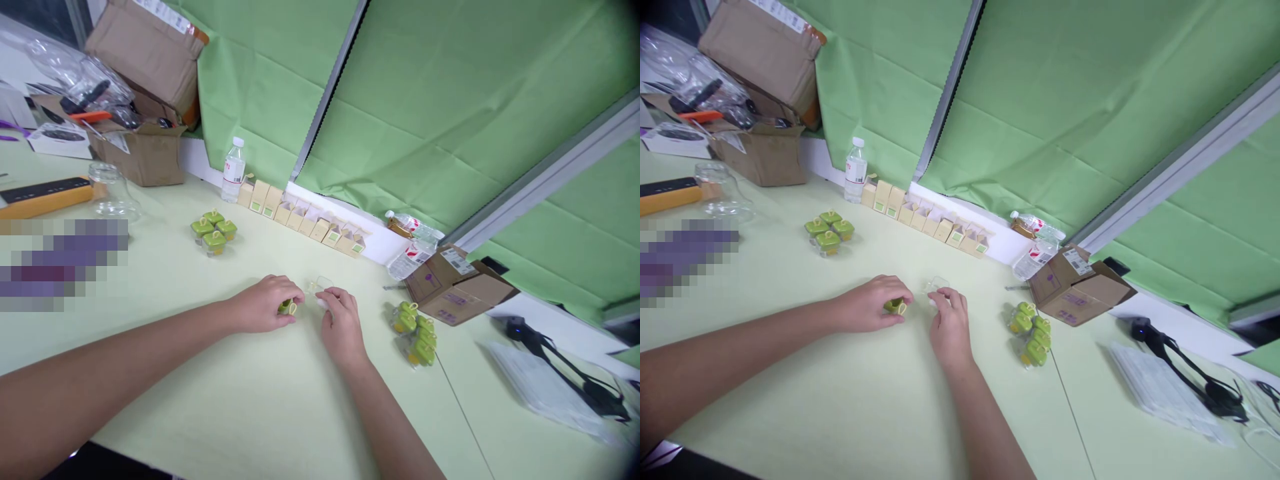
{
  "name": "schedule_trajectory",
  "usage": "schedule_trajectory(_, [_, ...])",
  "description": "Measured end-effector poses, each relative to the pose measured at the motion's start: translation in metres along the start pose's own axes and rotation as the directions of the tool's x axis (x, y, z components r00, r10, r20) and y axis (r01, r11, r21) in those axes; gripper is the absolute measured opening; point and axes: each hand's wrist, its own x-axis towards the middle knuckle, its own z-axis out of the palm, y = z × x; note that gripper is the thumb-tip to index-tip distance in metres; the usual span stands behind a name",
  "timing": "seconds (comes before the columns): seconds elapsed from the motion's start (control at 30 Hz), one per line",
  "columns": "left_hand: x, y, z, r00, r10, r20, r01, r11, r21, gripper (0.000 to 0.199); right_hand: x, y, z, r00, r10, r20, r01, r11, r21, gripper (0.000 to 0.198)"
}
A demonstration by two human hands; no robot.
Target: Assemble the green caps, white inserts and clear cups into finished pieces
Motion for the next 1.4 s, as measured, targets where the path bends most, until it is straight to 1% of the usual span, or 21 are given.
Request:
schedule_trajectory(0.13, [0.0,-0.002,0.002,1.0,0.01,-0.008,-0.01,1.0,0.011,0.022,0.002,0.007,0.001,0.999,-0.036,0.003,0.036,0.998,-0.048,0.065])
schedule_trajectory(0.27, [0.0,-0.002,0.002,1.0,0.013,-0.013,-0.012,1.0,0.024,0.021,0.002,0.005,0.0,0.996,-0.067,0.059,0.067,0.998,-0.006,0.075])
schedule_trajectory(0.33, [0.0,-0.002,0.002,1.0,0.011,-0.017,-0.01,1.0,0.026,0.021,0.002,0.003,-0.001,0.996,-0.056,0.075,0.056,0.998,0.011,0.076])
schedule_trajectory(0.43, [0.0,-0.002,0.001,1.0,0.008,-0.023,-0.008,1.0,0.025,0.021,0.0,0.001,-0.005,0.999,0.002,0.054,-0.003,1.0,0.014,0.075])
schedule_trajectory(0.53, [0.0,-0.001,0.001,1.0,0.011,-0.026,-0.011,1.0,0.018,0.022,0.0,-0.002,-0.009,0.998,0.064,0.001,-0.064,0.997,0.049,0.066])
schedule_trajectory(0.63, [0.0,-0.001,0.0,1.0,0.017,-0.022,-0.016,1.0,0.021,0.022,0.0,-0.008,-0.012,0.995,0.086,-0.044,-0.081,0.991,0.107,0.049])
schedule_trajectory(0.77, [0.001,0.0,-0.001,0.999,0.034,-0.036,-0.034,0.999,0.019,0.024,-0.001,-0.023,-0.011,0.992,0.113,-0.05,-0.099,0.968,0.231,0.03])
schedule_trajectory(0.83, [0.001,0.002,-0.001,0.997,0.048,-0.061,-0.048,0.999,0.01,0.024,-0.001,-0.03,-0.01,0.987,0.16,-0.007,-0.148,0.927,0.345,0.026])
schedule_trajectory(0.9, [0.001,0.004,-0.002,0.993,0.074,-0.095,-0.074,0.997,0.0,0.023,-0.001,-0.037,-0.01,0.974,0.216,0.063,-0.22,0.851,0.477,0.022])
schedule_trajectory(0.97, [0.001,0.008,-0.002,0.987,0.106,-0.124,-0.107,0.994,-0.006,0.022,0.0,-0.043,-0.01,0.952,0.265,0.155,-0.303,0.733,0.609,0.021])
schedule_trajectory(1.03, [0.001,0.011,-0.002,0.981,0.133,-0.143,-0.136,0.991,-0.008,0.022,0.002,-0.048,-0.011,0.922,0.293,0.255,-0.384,0.598,0.703,0.022])
schedule_trajectory(1.1, [0.001,0.014,-0.002,0.978,0.145,-0.152,-0.148,0.989,-0.01,0.022,0.004,-0.051,-0.011,0.887,0.312,0.34,-0.457,0.489,0.743,0.025])
schedule_trajectory(1.17, [0.001,0.015,-0.002,0.978,0.148,-0.144,-0.152,0.988,-0.013,0.022,0.005,-0.053,-0.011,0.857,0.331,0.395,-0.509,0.42,0.752,0.025])
schedule_trajectory(1.23, [0.0,0.016,-0.003,0.98,0.153,-0.129,-0.156,0.988,-0.014,0.026,0.005,-0.053,-0.01,0.837,0.348,0.423,-0.537,0.375,0.756,0.024])
schedule_trajectory(1.3, [0.0,0.015,-0.004,0.981,0.148,-0.123,-0.151,0.989,-0.011,0.04,0.005,-0.05,-0.01,0.827,0.388,0.407,-0.542,0.358,0.761,0.022])
schedule_trajectory(1.33, [-0.001,0.015,-0.005,0.983,0.133,-0.129,-0.136,0.991,-0.01,0.049,0.005,-0.048,-0.01,0.823,0.422,0.38,-0.537,0.362,0.761,0.022])
schedule_trajectory(1.4, [-0.002,0.012,-0.006,0.987,0.077,-0.139,-0.078,0.997,-0.003,0.065,0.006,-0.042,-0.01,0.809,0.508,0.296,-0.526,0.4,0.75,0.024])
